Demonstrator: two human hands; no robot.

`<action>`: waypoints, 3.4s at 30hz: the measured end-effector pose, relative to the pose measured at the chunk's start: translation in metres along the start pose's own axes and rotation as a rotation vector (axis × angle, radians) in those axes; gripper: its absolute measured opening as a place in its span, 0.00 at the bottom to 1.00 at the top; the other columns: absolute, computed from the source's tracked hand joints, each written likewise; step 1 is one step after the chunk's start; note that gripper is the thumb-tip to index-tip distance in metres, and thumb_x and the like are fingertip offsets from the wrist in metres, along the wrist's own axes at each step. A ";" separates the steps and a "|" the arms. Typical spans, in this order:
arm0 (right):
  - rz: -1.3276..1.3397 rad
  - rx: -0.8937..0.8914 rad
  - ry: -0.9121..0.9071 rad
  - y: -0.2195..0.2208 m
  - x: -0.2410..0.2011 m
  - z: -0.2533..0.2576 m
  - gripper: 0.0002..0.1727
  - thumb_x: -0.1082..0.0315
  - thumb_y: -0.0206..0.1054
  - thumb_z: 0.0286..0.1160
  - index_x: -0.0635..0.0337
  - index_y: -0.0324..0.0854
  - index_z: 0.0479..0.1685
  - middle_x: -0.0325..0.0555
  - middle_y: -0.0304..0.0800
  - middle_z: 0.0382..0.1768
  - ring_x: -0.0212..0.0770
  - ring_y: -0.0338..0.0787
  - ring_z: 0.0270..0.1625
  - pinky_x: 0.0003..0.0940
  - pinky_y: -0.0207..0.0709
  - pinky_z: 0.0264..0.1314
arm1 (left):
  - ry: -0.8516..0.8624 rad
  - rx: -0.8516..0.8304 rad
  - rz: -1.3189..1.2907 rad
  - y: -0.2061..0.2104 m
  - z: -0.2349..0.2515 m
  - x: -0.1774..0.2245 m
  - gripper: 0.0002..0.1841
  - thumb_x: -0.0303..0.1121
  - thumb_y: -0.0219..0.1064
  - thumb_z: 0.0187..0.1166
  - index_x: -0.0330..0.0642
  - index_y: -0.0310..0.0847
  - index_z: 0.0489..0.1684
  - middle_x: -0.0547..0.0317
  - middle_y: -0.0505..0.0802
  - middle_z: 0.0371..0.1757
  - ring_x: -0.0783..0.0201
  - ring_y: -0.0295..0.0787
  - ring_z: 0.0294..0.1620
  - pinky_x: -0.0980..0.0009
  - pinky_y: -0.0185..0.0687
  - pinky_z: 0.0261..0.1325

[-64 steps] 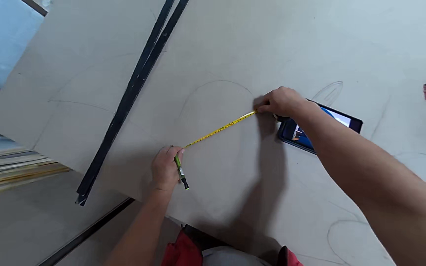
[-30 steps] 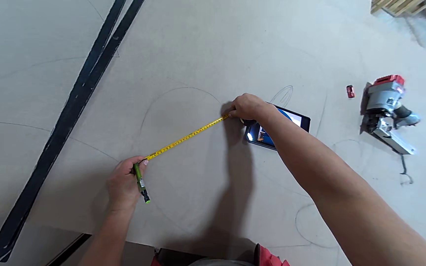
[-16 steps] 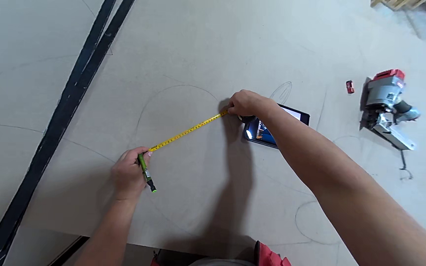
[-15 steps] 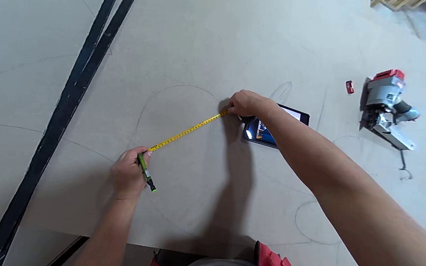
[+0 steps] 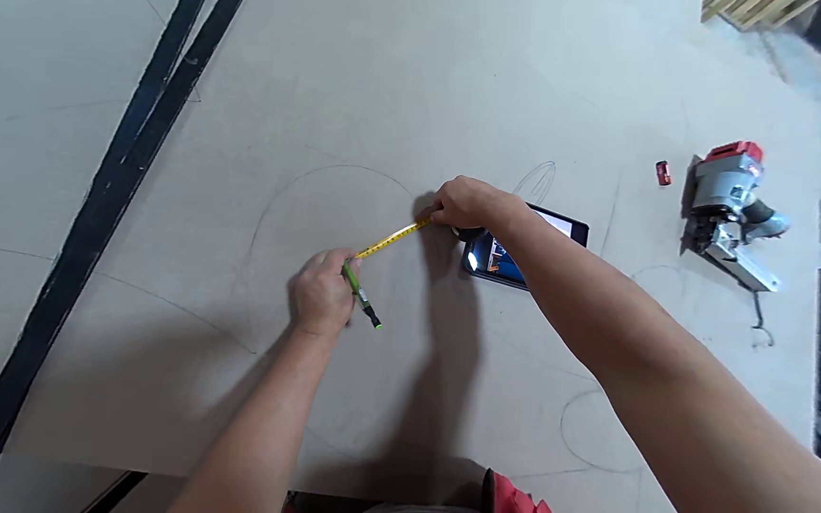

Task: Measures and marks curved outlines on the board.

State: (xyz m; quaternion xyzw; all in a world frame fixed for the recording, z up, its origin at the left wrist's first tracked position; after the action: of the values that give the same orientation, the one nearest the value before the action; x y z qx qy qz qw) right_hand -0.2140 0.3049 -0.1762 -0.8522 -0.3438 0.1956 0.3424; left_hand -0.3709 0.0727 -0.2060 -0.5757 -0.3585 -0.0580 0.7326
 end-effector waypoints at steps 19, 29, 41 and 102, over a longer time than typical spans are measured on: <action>0.036 0.028 -0.024 0.002 0.004 0.005 0.21 0.46 0.63 0.84 0.53 0.87 0.32 0.46 0.88 0.31 0.49 0.90 0.39 0.55 0.82 0.42 | 0.052 0.015 0.011 0.014 0.017 0.015 0.11 0.38 0.67 0.85 0.42 0.90 0.53 0.48 0.95 0.47 0.51 0.95 0.49 0.52 0.90 0.52; 0.018 -0.010 -0.023 -0.004 0.001 0.007 0.17 0.50 0.64 0.83 0.51 0.88 0.33 0.43 0.87 0.30 0.46 0.89 0.38 0.53 0.81 0.40 | 0.050 0.025 0.009 0.014 0.018 0.013 0.11 0.38 0.68 0.84 0.42 0.90 0.52 0.50 0.95 0.44 0.53 0.94 0.46 0.54 0.90 0.51; 0.047 -0.018 -0.028 -0.006 0.004 0.007 0.17 0.49 0.66 0.81 0.52 0.88 0.32 0.44 0.87 0.29 0.47 0.88 0.36 0.54 0.80 0.39 | -0.019 -0.004 0.019 0.005 0.016 0.012 0.10 0.37 0.68 0.85 0.42 0.90 0.53 0.47 0.95 0.46 0.50 0.95 0.48 0.52 0.90 0.52; 0.056 0.012 0.021 -0.007 0.002 0.008 0.17 0.48 0.69 0.77 0.51 0.90 0.31 0.46 0.89 0.32 0.50 0.90 0.40 0.58 0.80 0.42 | -0.423 0.006 -0.126 -0.004 0.029 0.006 0.10 0.40 0.77 0.73 0.45 0.88 0.40 0.57 0.93 0.35 0.61 0.90 0.34 0.54 0.85 0.41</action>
State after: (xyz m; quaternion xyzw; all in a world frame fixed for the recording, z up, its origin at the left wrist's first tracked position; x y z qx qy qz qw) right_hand -0.2202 0.3136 -0.1773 -0.8615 -0.3148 0.1981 0.3456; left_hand -0.3817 0.0995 -0.1967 -0.5491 -0.5397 0.0193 0.6378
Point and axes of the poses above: each hand's wrist, its own z-axis towards the middle knuckle, its own y-axis out of the palm, x = y × z, the point moved 5 cm from there along z, towards the middle knuckle
